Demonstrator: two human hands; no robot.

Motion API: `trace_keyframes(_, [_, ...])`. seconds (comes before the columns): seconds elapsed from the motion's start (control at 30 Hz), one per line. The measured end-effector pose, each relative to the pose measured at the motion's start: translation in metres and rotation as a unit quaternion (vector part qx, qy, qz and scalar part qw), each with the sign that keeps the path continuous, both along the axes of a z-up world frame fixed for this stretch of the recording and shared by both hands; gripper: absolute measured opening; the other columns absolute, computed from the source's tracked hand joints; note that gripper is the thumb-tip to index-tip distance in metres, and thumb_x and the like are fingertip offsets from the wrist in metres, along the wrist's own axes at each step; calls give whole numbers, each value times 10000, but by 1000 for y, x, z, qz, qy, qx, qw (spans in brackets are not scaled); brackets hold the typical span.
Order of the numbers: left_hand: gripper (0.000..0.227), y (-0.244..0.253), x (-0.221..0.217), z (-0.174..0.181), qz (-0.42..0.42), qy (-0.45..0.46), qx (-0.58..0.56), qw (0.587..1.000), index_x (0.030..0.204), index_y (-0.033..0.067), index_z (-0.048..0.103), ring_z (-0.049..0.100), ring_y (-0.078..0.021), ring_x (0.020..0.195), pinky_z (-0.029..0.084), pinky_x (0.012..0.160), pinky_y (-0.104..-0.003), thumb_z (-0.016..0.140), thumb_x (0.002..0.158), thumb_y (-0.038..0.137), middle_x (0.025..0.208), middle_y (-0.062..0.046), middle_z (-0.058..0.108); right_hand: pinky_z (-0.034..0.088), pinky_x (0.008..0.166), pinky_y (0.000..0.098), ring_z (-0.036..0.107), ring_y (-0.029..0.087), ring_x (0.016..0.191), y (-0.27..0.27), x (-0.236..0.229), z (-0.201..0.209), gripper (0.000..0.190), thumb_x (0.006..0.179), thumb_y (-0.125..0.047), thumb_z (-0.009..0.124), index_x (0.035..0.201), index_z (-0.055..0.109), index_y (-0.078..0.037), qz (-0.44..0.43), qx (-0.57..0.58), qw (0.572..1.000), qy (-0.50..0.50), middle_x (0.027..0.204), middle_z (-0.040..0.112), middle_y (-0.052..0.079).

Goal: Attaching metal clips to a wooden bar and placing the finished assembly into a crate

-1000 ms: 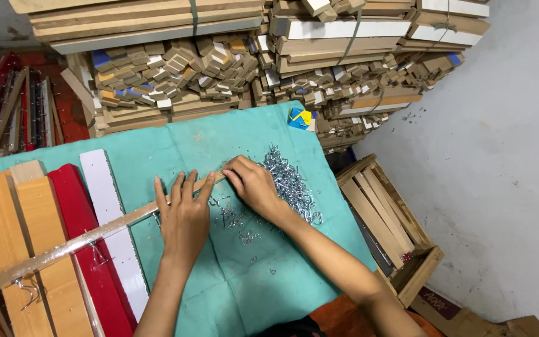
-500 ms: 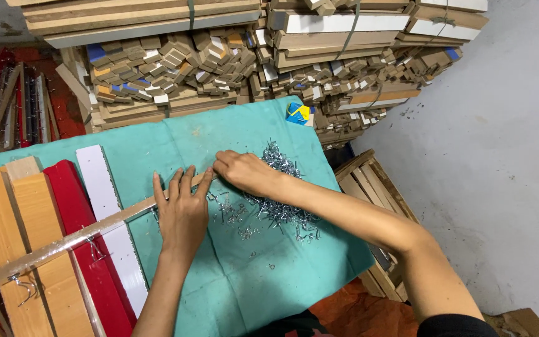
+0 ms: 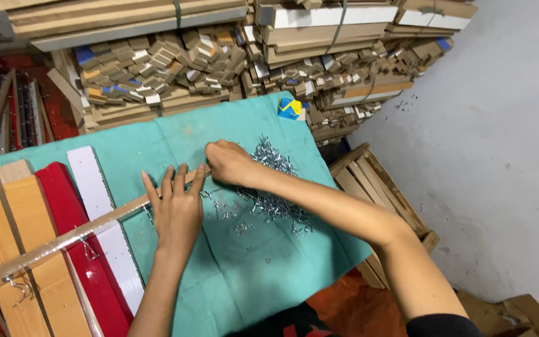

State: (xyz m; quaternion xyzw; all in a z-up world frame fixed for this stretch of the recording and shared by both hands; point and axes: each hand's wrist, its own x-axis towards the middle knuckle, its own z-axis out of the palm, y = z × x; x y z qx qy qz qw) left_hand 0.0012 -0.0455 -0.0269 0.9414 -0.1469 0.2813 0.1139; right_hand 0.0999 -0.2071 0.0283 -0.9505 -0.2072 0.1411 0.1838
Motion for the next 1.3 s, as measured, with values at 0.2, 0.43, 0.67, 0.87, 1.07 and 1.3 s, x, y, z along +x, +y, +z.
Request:
trace_keyframes(0.2, [467,2,-4,-1,-10,46,-11,999,1346,291,715,603,-314,1340,180,1234,-685,663,898,170,1328,-88,686,562,765,601,707,543,934,-7,-14,57,190,888,8,625,1035,637,127,81,17,994,70,980,704,373])
trace_keyframes(0.43, [525,2,-6,-3,-7,81,-4,997,1414,262,712,578,-326,1409,91,1267,-690,701,907,126,1389,-107,685,575,788,477,731,397,856,-22,-1,31,143,904,53,626,1036,644,0,204,-6,975,-92,910,690,214])
trace_keyframes(0.67, [498,2,-6,-5,-5,55,-5,998,1391,250,709,577,-312,1390,97,1270,-686,692,913,112,1365,-99,679,480,743,303,658,168,758,-35,9,-13,125,932,-282,679,880,610,-192,316,-105,858,-391,763,606,-27])
trace_keyframes(0.87, [467,3,-7,-6,-9,48,-10,999,1379,231,713,584,-325,1369,107,1260,-695,693,931,101,1361,-115,677,485,694,297,647,152,705,-35,9,-13,82,942,-234,672,868,656,-204,347,-84,834,-420,742,607,-34])
trace_keyframes(1.07, [374,2,-3,-7,-18,50,-30,998,1308,197,736,601,-350,1340,122,1233,-713,676,955,89,1343,-133,683,486,675,298,608,163,684,-26,7,-7,72,920,-180,684,854,656,-188,392,-87,793,-459,732,589,-12])
trace_keyframes(1.3, [421,2,-2,-7,-25,39,-31,998,1357,205,719,607,-369,1331,128,1217,-736,660,956,92,1329,-145,680,585,703,430,720,327,755,-13,3,-2,53,911,-41,671,918,721,-26,245,-63,953,-169,782,685,146])
